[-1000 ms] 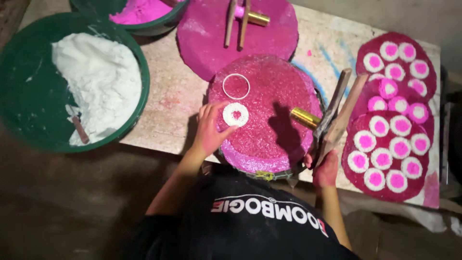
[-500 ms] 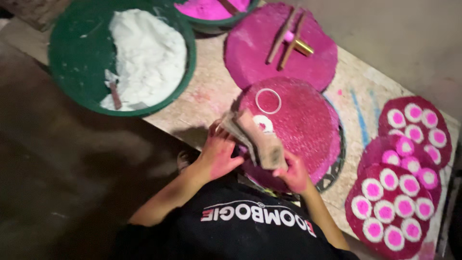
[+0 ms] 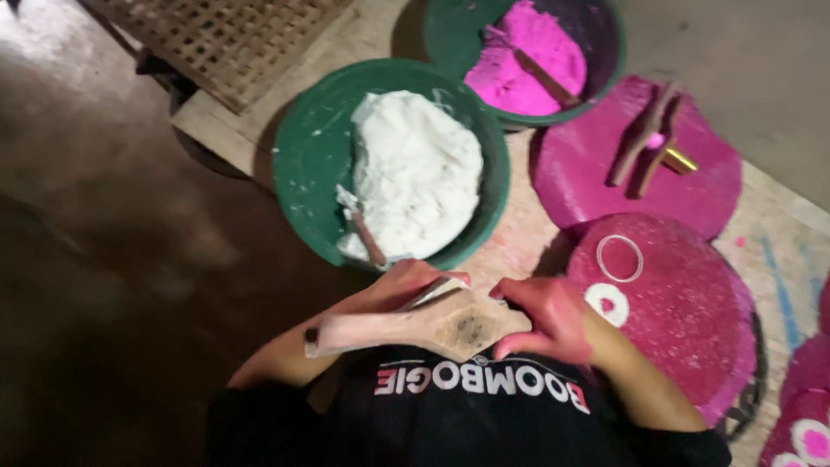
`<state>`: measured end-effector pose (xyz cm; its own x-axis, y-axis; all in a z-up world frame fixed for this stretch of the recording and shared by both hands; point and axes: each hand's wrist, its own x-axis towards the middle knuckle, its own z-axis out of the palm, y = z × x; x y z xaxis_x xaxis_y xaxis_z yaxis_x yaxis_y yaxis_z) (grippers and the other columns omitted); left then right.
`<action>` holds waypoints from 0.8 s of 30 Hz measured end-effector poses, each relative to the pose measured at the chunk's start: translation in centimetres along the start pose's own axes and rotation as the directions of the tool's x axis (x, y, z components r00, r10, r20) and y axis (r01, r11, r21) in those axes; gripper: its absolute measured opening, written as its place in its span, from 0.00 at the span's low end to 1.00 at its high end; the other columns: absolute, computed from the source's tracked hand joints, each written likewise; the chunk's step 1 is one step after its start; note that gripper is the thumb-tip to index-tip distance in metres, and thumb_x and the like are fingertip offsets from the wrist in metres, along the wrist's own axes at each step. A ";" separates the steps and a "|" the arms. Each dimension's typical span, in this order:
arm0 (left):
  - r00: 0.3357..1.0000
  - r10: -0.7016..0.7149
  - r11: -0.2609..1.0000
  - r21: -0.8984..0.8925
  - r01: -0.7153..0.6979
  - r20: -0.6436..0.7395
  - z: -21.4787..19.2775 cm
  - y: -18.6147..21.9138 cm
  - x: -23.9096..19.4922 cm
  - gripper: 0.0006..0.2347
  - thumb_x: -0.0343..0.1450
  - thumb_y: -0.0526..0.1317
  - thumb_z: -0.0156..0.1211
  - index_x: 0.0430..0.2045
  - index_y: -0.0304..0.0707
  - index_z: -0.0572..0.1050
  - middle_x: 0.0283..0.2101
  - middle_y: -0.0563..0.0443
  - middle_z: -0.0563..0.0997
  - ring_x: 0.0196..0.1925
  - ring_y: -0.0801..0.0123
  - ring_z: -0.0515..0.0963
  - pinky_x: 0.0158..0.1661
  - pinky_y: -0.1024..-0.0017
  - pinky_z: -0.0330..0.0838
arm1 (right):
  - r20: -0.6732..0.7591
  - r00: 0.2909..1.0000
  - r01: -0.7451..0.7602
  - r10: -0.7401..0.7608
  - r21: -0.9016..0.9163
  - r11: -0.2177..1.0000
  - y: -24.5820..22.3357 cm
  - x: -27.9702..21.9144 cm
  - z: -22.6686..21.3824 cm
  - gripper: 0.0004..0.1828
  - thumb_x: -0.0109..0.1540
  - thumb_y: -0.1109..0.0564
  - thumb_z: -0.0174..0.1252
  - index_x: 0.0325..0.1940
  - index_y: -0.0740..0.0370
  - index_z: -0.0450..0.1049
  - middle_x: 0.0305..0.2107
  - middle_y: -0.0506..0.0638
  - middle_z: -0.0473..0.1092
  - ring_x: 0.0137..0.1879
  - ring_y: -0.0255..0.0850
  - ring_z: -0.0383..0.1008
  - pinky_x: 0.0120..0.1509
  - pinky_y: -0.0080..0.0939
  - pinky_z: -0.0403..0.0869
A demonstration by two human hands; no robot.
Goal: The person uses a wooden mold to press white and pink powders into ring-shaped decorations on a pink glittery mat. They repeatedly fill the mold, press it, and release the formed rings, arranging them in rows.
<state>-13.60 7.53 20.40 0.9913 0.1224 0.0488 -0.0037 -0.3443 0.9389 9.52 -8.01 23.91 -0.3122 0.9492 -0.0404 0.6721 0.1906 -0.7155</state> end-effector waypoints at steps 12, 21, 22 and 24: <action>0.997 0.054 0.990 -0.133 -0.047 0.050 -4.6 -11.8 -0.6 0.14 0.74 0.46 0.53 0.48 0.42 0.79 0.38 0.38 0.82 0.38 0.59 0.82 0.39 0.63 0.72 | -0.150 0.808 0.411 -0.570 -0.551 0.727 -2.3 11.1 -2.6 0.39 0.50 0.24 0.67 0.35 0.64 0.75 0.22 0.51 0.69 0.27 0.46 0.71 0.28 0.46 0.66; 0.981 0.006 0.873 0.477 -0.101 0.195 -8.2 -4.3 -2.9 0.13 0.71 0.45 0.53 0.47 0.49 0.77 0.29 0.37 0.80 0.33 0.46 0.83 0.34 0.51 0.75 | 0.320 0.877 0.347 -0.359 0.094 0.933 -4.3 13.1 -5.5 0.29 0.66 0.34 0.57 0.43 0.66 0.75 0.29 0.58 0.71 0.38 0.58 0.75 0.38 0.52 0.71; 0.982 -0.008 0.891 0.448 -0.078 0.188 -8.0 -3.5 -4.2 0.16 0.70 0.44 0.52 0.52 0.49 0.75 0.29 0.37 0.80 0.32 0.44 0.83 0.32 0.50 0.75 | 0.353 0.863 0.309 -0.361 0.195 0.931 -4.2 12.9 -5.0 0.27 0.69 0.37 0.55 0.46 0.66 0.75 0.31 0.58 0.72 0.39 0.58 0.75 0.39 0.53 0.70; 0.983 -0.007 0.889 0.451 -0.077 0.183 -8.1 -3.0 -5.4 0.20 0.70 0.42 0.50 0.59 0.51 0.71 0.29 0.36 0.80 0.31 0.43 0.82 0.31 0.49 0.75 | 0.383 0.845 0.258 -0.374 0.322 0.911 -4.0 12.4 -4.1 0.24 0.72 0.40 0.53 0.45 0.65 0.74 0.31 0.58 0.72 0.40 0.58 0.76 0.41 0.53 0.70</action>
<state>-20.00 15.45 20.06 0.9987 -0.0474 -0.0211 -0.0206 -0.7355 0.6772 5.68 4.01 29.11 -0.7721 0.6346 -0.0333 0.3160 0.3379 -0.8866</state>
